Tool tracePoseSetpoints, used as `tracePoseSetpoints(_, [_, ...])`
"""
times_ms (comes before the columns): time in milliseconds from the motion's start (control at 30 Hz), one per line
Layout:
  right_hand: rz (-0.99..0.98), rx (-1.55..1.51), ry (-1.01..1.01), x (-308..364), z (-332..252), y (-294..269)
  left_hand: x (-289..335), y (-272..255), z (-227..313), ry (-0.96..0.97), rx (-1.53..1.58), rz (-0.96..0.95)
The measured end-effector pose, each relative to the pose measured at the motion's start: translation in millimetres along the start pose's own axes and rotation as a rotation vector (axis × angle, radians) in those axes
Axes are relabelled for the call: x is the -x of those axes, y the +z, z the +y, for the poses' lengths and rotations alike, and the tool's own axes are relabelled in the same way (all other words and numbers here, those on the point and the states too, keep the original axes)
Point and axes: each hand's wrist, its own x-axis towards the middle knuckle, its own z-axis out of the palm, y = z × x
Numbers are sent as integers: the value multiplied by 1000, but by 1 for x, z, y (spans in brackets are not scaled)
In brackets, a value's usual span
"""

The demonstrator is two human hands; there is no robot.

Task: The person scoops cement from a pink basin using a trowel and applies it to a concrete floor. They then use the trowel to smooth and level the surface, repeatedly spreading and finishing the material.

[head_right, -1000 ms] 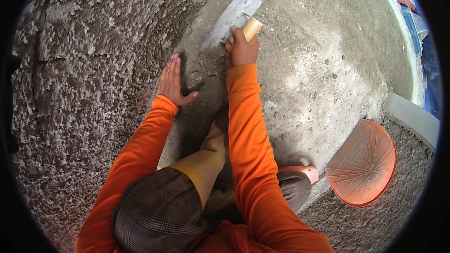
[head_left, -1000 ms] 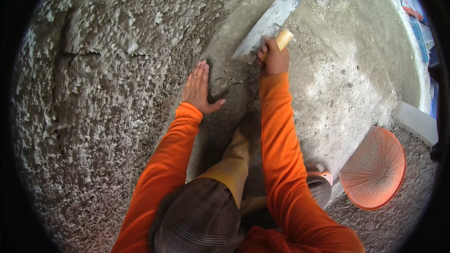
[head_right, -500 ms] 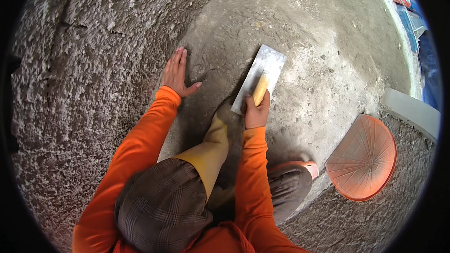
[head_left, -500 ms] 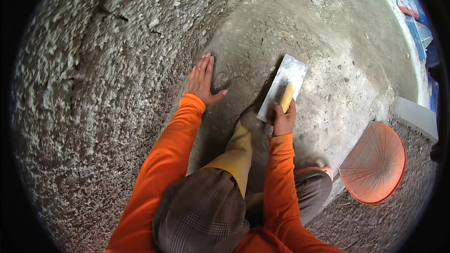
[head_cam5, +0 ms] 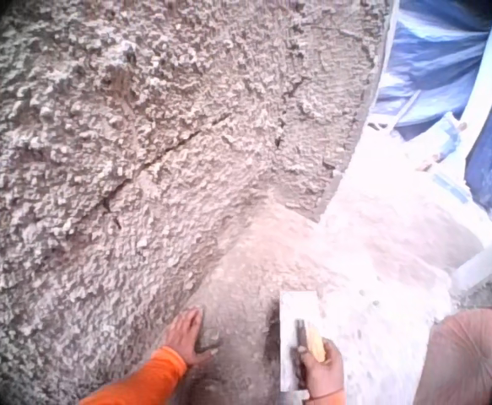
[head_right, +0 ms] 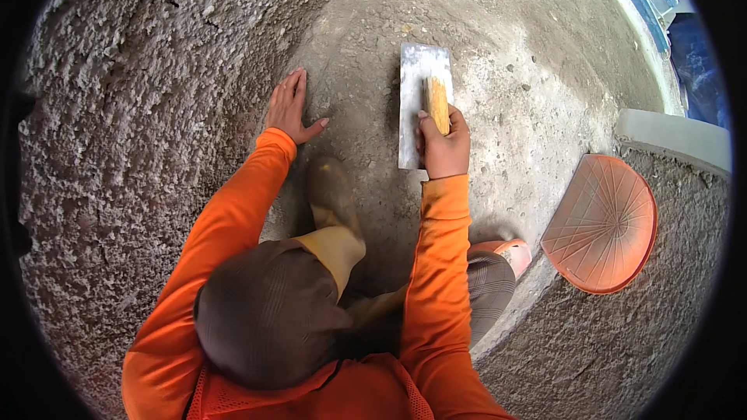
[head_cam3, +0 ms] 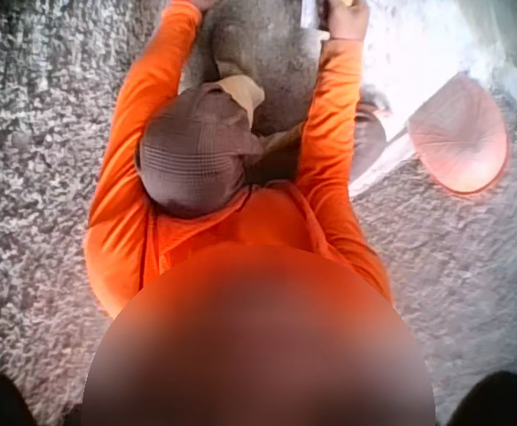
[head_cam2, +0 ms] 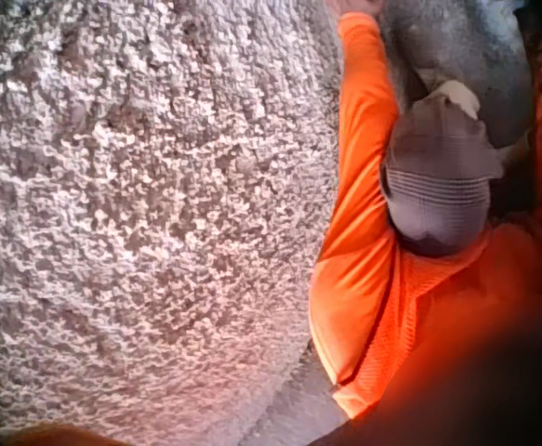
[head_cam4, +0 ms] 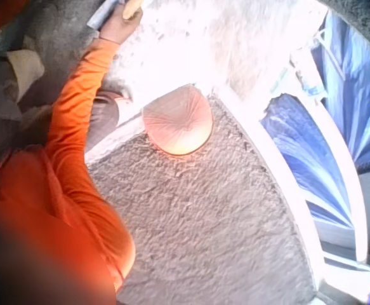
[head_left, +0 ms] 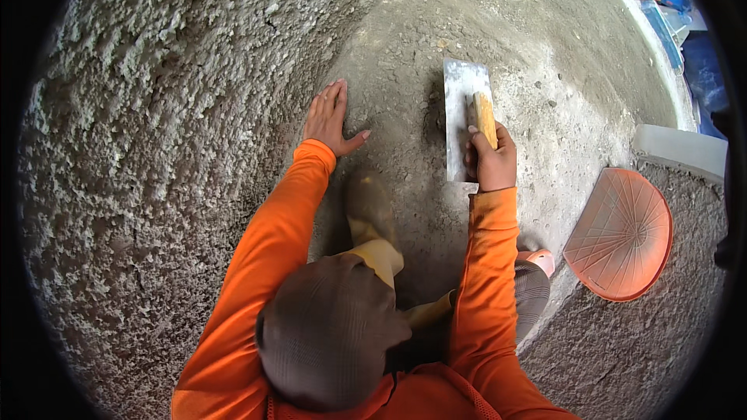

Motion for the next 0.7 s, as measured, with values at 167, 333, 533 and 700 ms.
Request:
tracePoseSetpoints(167, [73,-130,27,9,-37,4,-3,-6,4,0,-18,-22])
tracePoseSetpoints(333, [118,-848,100,15,0,-14,-5,-2,4,27,-19,-6])
tracePoseSetpoints(533, [-158,-1083,277,23,93,-12,-5,4,1,72,-30,28])
tracePoseSetpoints(700, [-410,-711,403,39,143,0,-3,13,-7,144,21,138])
